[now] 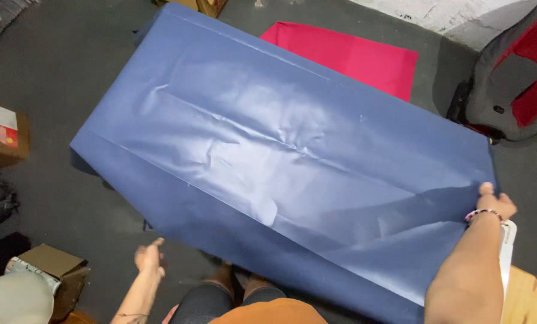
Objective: The person cuts a piece of blue fabric with a dog pattern using scissors on a wooden table. They trim the edges to create a rectangular piece, then fold and smooth the fabric.
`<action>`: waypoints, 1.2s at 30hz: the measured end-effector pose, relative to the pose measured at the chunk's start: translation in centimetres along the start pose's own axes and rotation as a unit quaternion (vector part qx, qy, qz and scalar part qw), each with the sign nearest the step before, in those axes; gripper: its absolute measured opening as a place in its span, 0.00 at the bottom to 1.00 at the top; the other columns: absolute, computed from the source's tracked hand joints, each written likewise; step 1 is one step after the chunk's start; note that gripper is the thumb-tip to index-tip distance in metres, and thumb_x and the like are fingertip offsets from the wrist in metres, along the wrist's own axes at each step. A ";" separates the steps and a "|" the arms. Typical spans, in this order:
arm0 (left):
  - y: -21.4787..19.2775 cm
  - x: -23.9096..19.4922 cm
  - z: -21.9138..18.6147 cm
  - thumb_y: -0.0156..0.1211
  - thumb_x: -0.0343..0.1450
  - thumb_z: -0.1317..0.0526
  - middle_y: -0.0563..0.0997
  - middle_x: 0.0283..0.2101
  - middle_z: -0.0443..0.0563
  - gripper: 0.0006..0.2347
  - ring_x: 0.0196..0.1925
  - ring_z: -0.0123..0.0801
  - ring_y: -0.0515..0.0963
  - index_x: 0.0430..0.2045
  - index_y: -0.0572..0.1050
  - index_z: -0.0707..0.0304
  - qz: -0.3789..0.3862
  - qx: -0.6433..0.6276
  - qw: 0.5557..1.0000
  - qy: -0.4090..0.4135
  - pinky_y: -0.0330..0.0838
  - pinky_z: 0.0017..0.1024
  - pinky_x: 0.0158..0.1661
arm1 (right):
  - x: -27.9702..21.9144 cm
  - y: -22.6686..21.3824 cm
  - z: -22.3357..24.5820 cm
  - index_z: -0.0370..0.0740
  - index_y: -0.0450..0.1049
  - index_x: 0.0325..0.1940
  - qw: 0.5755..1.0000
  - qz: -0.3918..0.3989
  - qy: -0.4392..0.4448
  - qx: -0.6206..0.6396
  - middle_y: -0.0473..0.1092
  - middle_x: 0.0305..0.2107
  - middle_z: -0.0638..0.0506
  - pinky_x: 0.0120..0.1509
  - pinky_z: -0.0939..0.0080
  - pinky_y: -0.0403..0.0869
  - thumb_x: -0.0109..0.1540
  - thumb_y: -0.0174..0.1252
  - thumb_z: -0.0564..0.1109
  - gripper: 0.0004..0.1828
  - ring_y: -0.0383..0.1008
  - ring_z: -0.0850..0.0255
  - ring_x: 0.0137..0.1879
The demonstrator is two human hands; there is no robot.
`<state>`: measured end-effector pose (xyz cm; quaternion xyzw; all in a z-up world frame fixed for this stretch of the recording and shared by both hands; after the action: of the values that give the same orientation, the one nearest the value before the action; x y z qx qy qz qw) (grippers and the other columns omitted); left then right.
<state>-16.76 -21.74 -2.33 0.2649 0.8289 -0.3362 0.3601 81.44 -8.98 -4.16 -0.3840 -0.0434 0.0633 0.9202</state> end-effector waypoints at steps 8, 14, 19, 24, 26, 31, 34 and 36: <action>1.3 5.9 -12.0 0.68 0.70 0.61 0.74 0.59 0.75 0.20 0.68 0.60 0.65 0.57 0.76 0.64 -0.082 0.252 0.770 0.581 0.57 0.54 0.64 | -12.0 -8.3 -2.0 0.39 0.68 0.65 0.953 0.235 -0.054 -0.181 0.71 0.57 0.41 0.63 0.49 0.66 0.47 0.73 0.73 0.53 0.71 0.47 0.60; 4.5 14.6 -25.5 0.70 0.73 0.61 0.82 0.50 0.69 0.12 0.56 0.60 0.76 0.51 0.84 0.58 -0.118 0.318 0.620 0.708 0.65 0.48 0.55 | -15.9 -13.7 -2.5 0.39 0.71 0.58 0.947 0.306 0.033 -0.098 0.75 0.49 0.44 0.51 0.47 0.75 0.56 0.73 0.53 0.31 0.75 0.49 0.50; 7.5 13.7 -34.7 0.54 0.74 0.36 0.59 0.70 0.77 0.32 0.66 0.74 0.57 0.66 0.73 0.58 -0.102 0.440 0.729 0.514 0.52 0.58 0.62 | -16.7 -14.2 -6.0 0.43 0.79 0.48 0.982 0.160 -0.021 -0.102 0.76 0.34 0.51 0.45 0.57 0.69 0.58 0.75 0.55 0.21 0.75 0.62 0.41; 17.2 5.1 -37.7 0.45 0.56 0.24 0.32 0.79 0.60 0.49 0.79 0.58 0.31 0.75 0.46 0.34 -0.009 0.553 0.740 0.382 0.27 0.69 0.69 | -21.7 -10.9 -2.1 0.44 0.67 0.71 0.934 0.080 -0.158 -0.310 0.69 0.59 0.34 0.62 0.34 0.65 0.56 0.61 0.65 0.43 0.66 0.38 0.64; 19.9 4.3 -37.6 0.47 0.53 0.24 0.29 0.79 0.58 0.52 0.79 0.56 0.27 0.76 0.41 0.30 0.001 0.591 0.727 0.349 0.27 0.68 0.70 | -26.0 -9.8 1.4 0.50 0.58 0.80 0.894 0.108 -0.208 -0.381 0.61 0.68 0.30 0.68 0.27 0.59 0.54 0.51 0.81 0.56 0.56 0.36 0.74; 24.1 4.8 -38.7 0.46 0.57 0.24 0.34 0.78 0.63 0.49 0.78 0.61 0.30 0.76 0.46 0.33 -0.021 0.520 0.725 0.450 0.25 0.75 0.67 | -30.8 -9.1 10.1 0.71 0.31 0.81 0.892 0.273 0.069 -0.353 0.22 0.79 0.49 0.77 0.20 0.33 0.47 0.48 0.82 0.64 0.18 0.44 0.83; 27.4 3.1 -40.2 0.47 0.57 0.23 0.30 0.78 0.60 0.51 0.77 0.55 0.24 0.78 0.46 0.37 0.006 0.510 0.739 0.441 0.19 0.70 0.67 | -29.4 -8.1 12.8 0.70 0.30 0.82 0.885 0.283 0.069 -0.363 0.22 0.79 0.49 0.76 0.16 0.37 0.47 0.46 0.82 0.64 0.20 0.43 0.83; 29.4 2.9 -41.5 0.48 0.57 0.23 0.31 0.78 0.62 0.50 0.77 0.55 0.24 0.77 0.46 0.36 0.009 0.512 0.735 0.444 0.19 0.70 0.67 | -28.6 -6.9 15.3 0.67 0.31 0.82 0.885 0.281 0.061 -0.366 0.23 0.79 0.48 0.76 0.17 0.38 0.49 0.46 0.82 0.63 0.22 0.42 0.82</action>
<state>-15.84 28.52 6.03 0.5357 0.5950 -0.5507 -0.2360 51.75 -7.34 10.55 -0.6926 0.1023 0.2750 0.6589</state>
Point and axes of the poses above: each hand's wrist, its own x-axis towards the middle knuckle, its own y-axis out of the palm, z = x × y, the point moved 1 cm from there along x, towards the middle knuckle
